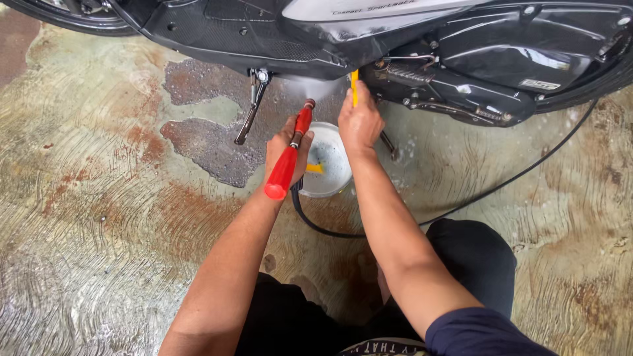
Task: The person washes a silver Honda motorcycle using a red pressure washer and a yellow brush. They scrub the engine, footrest, and front wheel areas while rinsing with water from a bucket.
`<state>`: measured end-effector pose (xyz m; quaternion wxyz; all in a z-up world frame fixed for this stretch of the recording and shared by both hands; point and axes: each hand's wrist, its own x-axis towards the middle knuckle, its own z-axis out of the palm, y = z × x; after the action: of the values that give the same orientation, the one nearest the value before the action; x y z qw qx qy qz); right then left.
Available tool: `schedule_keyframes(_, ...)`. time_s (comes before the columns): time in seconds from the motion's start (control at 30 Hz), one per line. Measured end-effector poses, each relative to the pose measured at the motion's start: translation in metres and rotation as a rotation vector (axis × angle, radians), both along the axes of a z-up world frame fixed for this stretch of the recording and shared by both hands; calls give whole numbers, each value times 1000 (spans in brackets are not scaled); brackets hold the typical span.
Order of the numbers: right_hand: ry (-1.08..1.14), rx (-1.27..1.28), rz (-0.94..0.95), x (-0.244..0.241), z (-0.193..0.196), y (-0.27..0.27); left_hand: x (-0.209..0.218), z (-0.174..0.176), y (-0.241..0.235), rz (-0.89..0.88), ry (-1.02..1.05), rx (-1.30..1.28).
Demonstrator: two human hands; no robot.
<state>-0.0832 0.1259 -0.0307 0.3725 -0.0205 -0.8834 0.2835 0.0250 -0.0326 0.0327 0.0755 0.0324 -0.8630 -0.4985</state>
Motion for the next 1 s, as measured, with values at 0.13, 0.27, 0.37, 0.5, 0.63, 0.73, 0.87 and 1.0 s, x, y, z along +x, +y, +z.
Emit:
schedule_keyframes(0.13,-308,108,69,11,8,0,3,-2,1,7,20,16)
schedule_keyframes(0.27,-181,125,107,3,11,-2,5,-6,-5,-1,82,21)
schedule_keyframes(0.37,-170,11,113,-3,9,8,3,-6,-3,-20,141,1)
schedule_keyframes(0.5,16,-120,61,7,-5,8,3,-7,-6,-7,131,28)
schedule_keyframes(0.63,-49,-211,52,9,-2,4,1,-4,-6,-2,72,35)
schedule_keyframes(0.73,2,-247,22,22,-1,8,7,-7,-4,2,87,11)
schedule_keyframes(0.87,19,-328,44,15,11,9,-3,4,-2,10,102,21)
schedule_keyframes(1.0,87,-189,96,39,-6,12,10,3,1,3,-18,57)
